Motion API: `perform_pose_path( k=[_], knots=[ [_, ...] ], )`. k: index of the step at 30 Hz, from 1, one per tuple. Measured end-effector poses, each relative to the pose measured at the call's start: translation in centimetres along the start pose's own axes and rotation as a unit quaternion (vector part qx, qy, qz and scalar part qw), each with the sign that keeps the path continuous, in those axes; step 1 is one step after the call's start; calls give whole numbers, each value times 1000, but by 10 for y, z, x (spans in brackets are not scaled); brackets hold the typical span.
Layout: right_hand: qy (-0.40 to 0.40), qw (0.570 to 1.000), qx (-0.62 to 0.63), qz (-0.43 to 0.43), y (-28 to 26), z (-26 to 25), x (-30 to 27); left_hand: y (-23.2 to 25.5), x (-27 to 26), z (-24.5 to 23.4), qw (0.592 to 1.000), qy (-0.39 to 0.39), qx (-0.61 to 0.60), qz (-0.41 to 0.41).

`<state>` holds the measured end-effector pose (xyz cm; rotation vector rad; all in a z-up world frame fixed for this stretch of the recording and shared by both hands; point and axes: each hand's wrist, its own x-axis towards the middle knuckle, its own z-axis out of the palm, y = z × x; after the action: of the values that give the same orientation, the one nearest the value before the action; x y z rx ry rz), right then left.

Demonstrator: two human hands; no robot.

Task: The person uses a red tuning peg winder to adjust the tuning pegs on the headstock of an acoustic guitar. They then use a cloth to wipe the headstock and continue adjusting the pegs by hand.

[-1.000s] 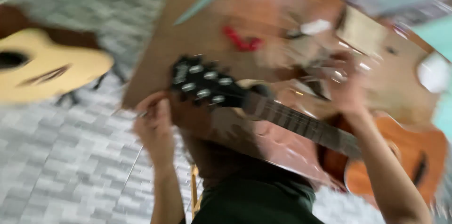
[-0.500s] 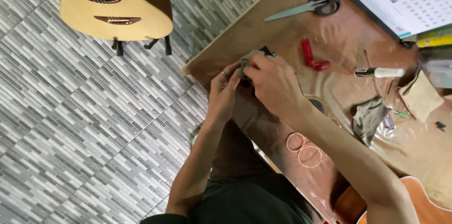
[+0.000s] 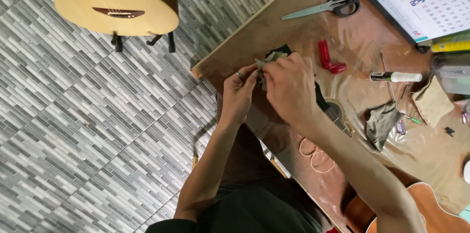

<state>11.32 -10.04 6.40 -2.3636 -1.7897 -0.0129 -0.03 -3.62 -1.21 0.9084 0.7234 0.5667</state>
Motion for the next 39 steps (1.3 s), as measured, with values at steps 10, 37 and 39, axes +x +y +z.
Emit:
perform_pose_path(
  k=[10,37,39],
  knots=[
    [71,952,147,259,107,-74,-111,-30,5,-8,998,40,-53,-15],
    [24,962,94,254,28,-63,-169,10,-11,-16,823,-6,420,382],
    [-25,945,148,291,31,-49,-175,21,-12,-8,763,-57,535,358]
  ],
)
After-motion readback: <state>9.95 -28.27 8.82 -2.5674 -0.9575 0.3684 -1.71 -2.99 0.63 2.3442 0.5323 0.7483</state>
